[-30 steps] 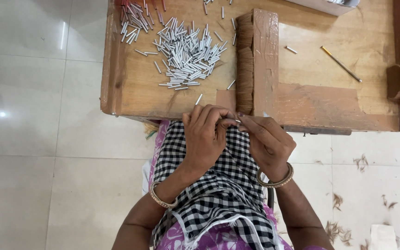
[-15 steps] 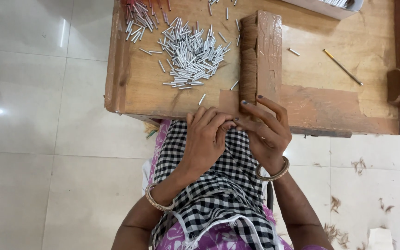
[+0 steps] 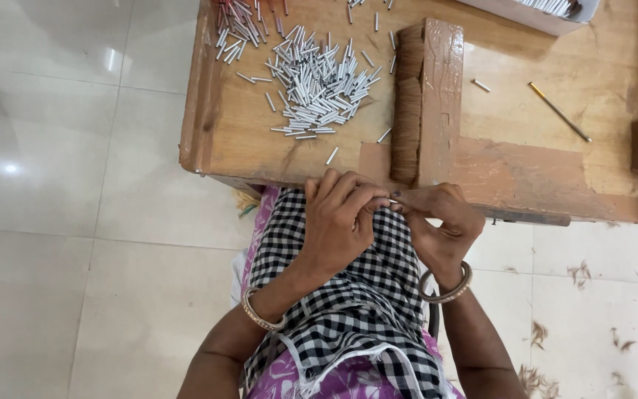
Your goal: The person sits at a low wooden workbench and repeatedly picks up small white stick tubes, pinches and rolls each one against a brown fiber bundle mounted on a wooden block, and sets the worked pieces onto a growing pile on the table. A box of finished brown-tipped sticks and a thin metal rod sit nearby.
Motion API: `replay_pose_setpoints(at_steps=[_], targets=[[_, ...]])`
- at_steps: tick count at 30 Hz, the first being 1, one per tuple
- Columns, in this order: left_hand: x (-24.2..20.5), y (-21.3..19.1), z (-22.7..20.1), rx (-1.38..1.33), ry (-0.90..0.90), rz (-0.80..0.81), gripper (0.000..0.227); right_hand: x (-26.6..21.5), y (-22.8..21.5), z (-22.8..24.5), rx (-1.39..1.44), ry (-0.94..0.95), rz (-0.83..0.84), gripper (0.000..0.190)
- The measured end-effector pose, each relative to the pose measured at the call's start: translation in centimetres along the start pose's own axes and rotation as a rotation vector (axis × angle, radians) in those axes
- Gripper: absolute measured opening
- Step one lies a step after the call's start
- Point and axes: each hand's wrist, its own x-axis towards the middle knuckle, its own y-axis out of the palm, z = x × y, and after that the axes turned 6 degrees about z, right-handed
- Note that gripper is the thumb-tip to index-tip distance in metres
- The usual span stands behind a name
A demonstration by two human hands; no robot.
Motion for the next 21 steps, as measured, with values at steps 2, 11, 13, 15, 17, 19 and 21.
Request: replay_pose_setpoints(at_steps=[2,11,13,15,17,19,21], targets=[[0.0,0.2,0.0,-0.006,0.041,-0.014,0.004,-0.3,-0.5,-0.3,0.110,0.068,0.036,0.025],[-0.5,1.4,-0.5,0.010,0.094,-0.052,0.015,-1.3,-0.9,-0.2,0.069,0.137,0.070,0.020],[-0.5,1.4,-0.3,0.012,0.068,-0.039,0.014,-1.3,-0.9,0.0,0.114,0.155,0.062,0.022],[-0.3,1.5,0.0,0.017,0.041,-0.035,0.014,-1.2,-0.9,-0.2,0.161,0.165,0.059,0.025],[-0.5,1.5,0.0,-0.008,0.037,0.007,0.015,-1.5,-0.7,-0.4,0.185,0.115,0.003,0.027],[-0.7,1.7,-0.1,-0.030,0.039,0.023,0.014,-2.0,-0.4,-0.6,0.147,0.093,-0.015,0.027],[-1.1,1.9,-0.1,-0.049,0.037,0.035,0.012,-2.3,-0.2,-0.4,0.111,0.070,-0.030,0.029]])
